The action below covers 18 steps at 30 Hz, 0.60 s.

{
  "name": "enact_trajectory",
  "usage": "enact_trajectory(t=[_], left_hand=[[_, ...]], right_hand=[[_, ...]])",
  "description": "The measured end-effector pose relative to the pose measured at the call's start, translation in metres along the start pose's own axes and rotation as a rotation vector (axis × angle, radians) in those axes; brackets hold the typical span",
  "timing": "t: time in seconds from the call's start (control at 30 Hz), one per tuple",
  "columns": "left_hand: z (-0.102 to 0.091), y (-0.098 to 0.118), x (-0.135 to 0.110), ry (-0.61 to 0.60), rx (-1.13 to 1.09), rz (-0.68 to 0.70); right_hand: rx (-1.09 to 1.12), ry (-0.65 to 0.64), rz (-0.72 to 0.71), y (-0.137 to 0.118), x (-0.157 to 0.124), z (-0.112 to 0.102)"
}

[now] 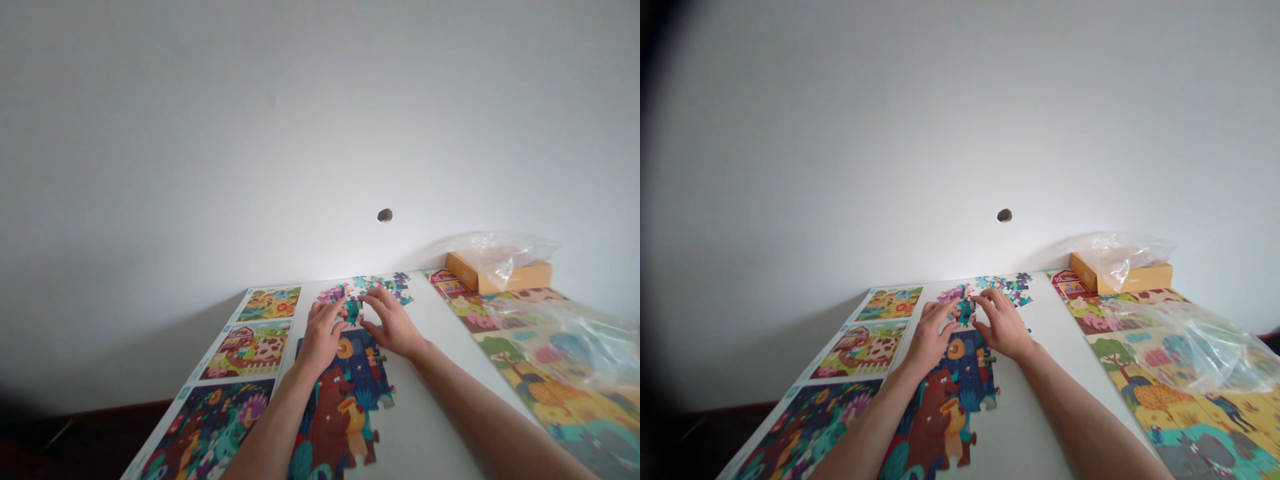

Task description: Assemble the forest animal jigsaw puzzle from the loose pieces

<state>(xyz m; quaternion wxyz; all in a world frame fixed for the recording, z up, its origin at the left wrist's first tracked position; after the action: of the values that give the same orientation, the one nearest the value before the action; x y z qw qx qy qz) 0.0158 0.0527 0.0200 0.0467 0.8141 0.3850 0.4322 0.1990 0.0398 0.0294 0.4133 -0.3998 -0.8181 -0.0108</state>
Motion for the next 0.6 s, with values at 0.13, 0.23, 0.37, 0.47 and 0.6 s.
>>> enact_trajectory(t=[0.13,0.23,0.37,0.47,0.6], left_hand=[[-0.0008,0.001,0.0003,-0.003,0.001,-0.001],[-0.0014,0.0021,0.0003,-0.005,0.001,0.003],[-0.0017,0.0027,0.0004,-0.006,0.003,0.013],[-0.0019,0.0034,0.0005,-0.01,0.005,0.02],[-0.0025,0.0044,0.0007,-0.022,0.034,-0.002]], right_hand=[[0.004,-0.001,0.002,-0.0004,0.0004,-0.0008],[0.009,0.006,0.001,0.0,0.0003,-0.0012],[0.01,0.013,-0.001,0.0005,-0.0001,-0.0018],[0.014,0.014,0.002,0.0004,0.0001,-0.0025],[0.015,0.022,0.001,0.0008,0.0002,-0.0035]])
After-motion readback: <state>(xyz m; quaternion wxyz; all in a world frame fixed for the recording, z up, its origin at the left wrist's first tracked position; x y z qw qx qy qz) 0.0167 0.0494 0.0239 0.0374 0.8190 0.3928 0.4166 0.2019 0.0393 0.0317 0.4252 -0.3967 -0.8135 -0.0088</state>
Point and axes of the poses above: each hand's wrist, its own x-axis towards the middle knuckle, its own z-axis out of the palm, y = z × x, the point moved 4 cm from there along x, towards the middle knuckle, and after that the axes turned 2 degrees about y, right-handed, at the moved point
